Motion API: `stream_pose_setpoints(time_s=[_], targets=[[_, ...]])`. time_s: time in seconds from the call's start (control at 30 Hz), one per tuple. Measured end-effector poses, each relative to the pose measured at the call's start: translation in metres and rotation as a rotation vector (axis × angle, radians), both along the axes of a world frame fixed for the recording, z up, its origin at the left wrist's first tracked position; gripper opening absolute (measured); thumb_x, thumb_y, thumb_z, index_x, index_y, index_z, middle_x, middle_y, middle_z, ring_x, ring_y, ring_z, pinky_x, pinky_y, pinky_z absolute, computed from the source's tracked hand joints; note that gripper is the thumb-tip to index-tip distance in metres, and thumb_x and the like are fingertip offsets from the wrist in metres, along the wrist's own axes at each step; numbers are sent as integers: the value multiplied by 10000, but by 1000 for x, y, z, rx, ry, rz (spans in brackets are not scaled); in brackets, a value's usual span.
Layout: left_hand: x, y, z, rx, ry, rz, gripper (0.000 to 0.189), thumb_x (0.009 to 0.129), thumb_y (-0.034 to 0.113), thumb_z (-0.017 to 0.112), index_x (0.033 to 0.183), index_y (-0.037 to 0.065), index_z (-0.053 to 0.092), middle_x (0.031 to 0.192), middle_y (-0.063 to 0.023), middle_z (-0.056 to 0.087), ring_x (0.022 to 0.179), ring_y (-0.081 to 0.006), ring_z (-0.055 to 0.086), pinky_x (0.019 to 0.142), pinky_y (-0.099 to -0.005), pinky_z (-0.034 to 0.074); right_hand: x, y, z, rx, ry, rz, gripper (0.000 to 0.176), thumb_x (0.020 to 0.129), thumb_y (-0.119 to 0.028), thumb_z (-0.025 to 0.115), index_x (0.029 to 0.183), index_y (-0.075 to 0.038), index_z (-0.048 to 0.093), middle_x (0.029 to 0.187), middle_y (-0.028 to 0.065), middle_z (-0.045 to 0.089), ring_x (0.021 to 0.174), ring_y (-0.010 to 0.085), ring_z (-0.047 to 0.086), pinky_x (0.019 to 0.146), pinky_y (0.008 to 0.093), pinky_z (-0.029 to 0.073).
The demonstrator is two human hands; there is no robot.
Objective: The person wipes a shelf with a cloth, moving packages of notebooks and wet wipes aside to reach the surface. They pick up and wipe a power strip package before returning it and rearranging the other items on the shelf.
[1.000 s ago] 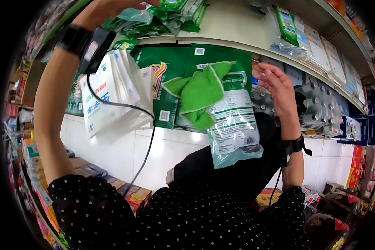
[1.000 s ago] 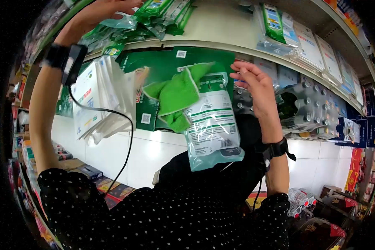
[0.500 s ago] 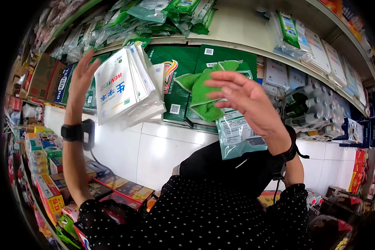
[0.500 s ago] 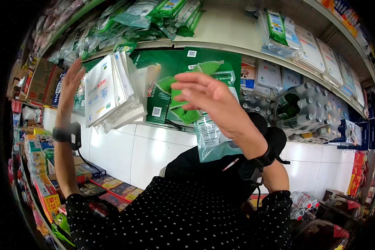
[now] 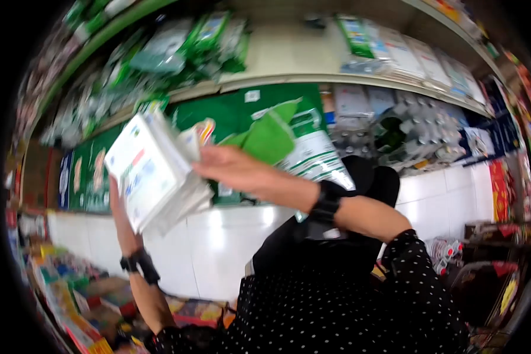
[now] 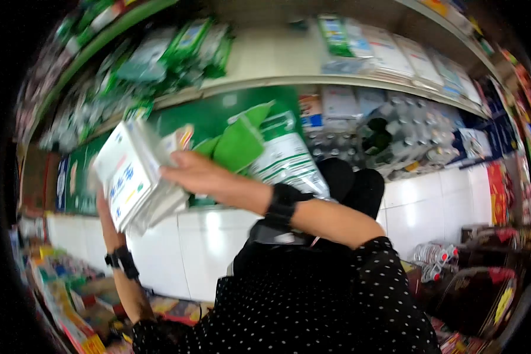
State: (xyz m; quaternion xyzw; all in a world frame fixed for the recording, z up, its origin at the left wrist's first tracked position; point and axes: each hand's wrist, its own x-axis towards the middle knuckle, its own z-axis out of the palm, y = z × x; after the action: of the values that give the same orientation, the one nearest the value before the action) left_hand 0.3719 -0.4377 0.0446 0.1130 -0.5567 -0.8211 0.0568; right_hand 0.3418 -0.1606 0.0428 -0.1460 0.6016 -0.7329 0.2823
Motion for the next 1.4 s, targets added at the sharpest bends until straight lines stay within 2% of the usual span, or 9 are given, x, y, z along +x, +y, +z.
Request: stream_pose_setpoints(time_s=[0.27, 0.4, 0.47, 0.57, 0.9, 1.03, 1.07, 1.17, 1.4], targets=[[-5, 12, 13, -36, -130, 27, 581, 964, 407, 426, 1368, -5, 354, 1288, -126, 512, 1090, -206, 567, 897, -316, 485, -25, -26, 2, 192, -100, -82, 568, 874, -462, 539, 1126, 47, 553, 922, 78, 596, 853, 154, 526, 745, 282, 432], [6, 16, 10, -178, -12, -44, 579, 970, 370, 420, 1382, -27, 328, 1300, -137, 492, 1155, -186, 517, 959, -307, 435, -47, -74, -55, 24, -12, -98, 788, 828, -608, 516, 1089, 134, 541, 1002, 237, 617, 949, 311, 605, 795, 357, 472], [20, -16, -25, -1105, 343, 11, 557, 957, 275, 444, 1411, -8, 289, 1403, -154, 372, 1271, -254, 393, 1072, -345, 293, -28, -66, -19, 3, -35, -107, 823, 817, -575, 553, 1246, 117, 435, 1107, 237, 600, 1020, 300, 591, 876, 349, 460], [-7, -23, -26, -181, -100, 52, 495, 960, 308, 460, 1336, -11, 408, 1231, -135, 549, 1072, -185, 567, 875, -273, 472, -34, -83, -29, 25, -111, -74, 691, 872, -396, 597, 1325, 70, 363, 1163, 193, 572, 1045, 226, 580, 845, 301, 479], [-13, 19, 4, 102, -153, -91, 515, 955, 305, 455, 1306, -66, 385, 1181, -211, 569, 1010, -268, 619, 860, -359, 522, -16, -73, -16, 141, 169, -221, 608, 792, -353, 621, 1134, 137, 509, 1055, 280, 591, 992, 346, 603, 863, 367, 470], [30, 37, 14, -1152, 146, -64, 541, 933, 252, 383, 1396, -24, 333, 1410, -200, 376, 1322, -276, 333, 1107, -369, 204, -13, -69, -14, 29, 81, -232, 556, 748, -365, 662, 1049, 98, 589, 968, 257, 630, 929, 322, 635, 811, 371, 496], [21, 39, 13, -810, 19, -48, 513, 946, 270, 390, 1362, -29, 370, 1349, -188, 434, 1235, -258, 417, 1045, -361, 295, -11, -58, -8, 121, 97, -105, 802, 794, -436, 623, 1274, 147, 353, 1238, 274, 485, 1109, 330, 536, 916, 335, 438], [2, 20, 1, -242, -162, 5, 489, 968, 327, 417, 1289, -42, 438, 1203, -165, 569, 1025, -225, 601, 893, -343, 485, -9, -65, -24, 196, 117, -180, 829, 736, -418, 614, 1235, 190, 352, 1205, 321, 483, 1097, 379, 532, 912, 357, 440], [-12, 7, -6, -58, -221, -80, 512, 956, 360, 440, 1281, -36, 444, 1181, -165, 580, 972, -237, 617, 847, -348, 503, 1, -80, -40, 176, 169, -354, 730, 729, -402, 588, 1104, 202, 420, 1106, 333, 504, 1027, 407, 535, 870, 401, 446]])
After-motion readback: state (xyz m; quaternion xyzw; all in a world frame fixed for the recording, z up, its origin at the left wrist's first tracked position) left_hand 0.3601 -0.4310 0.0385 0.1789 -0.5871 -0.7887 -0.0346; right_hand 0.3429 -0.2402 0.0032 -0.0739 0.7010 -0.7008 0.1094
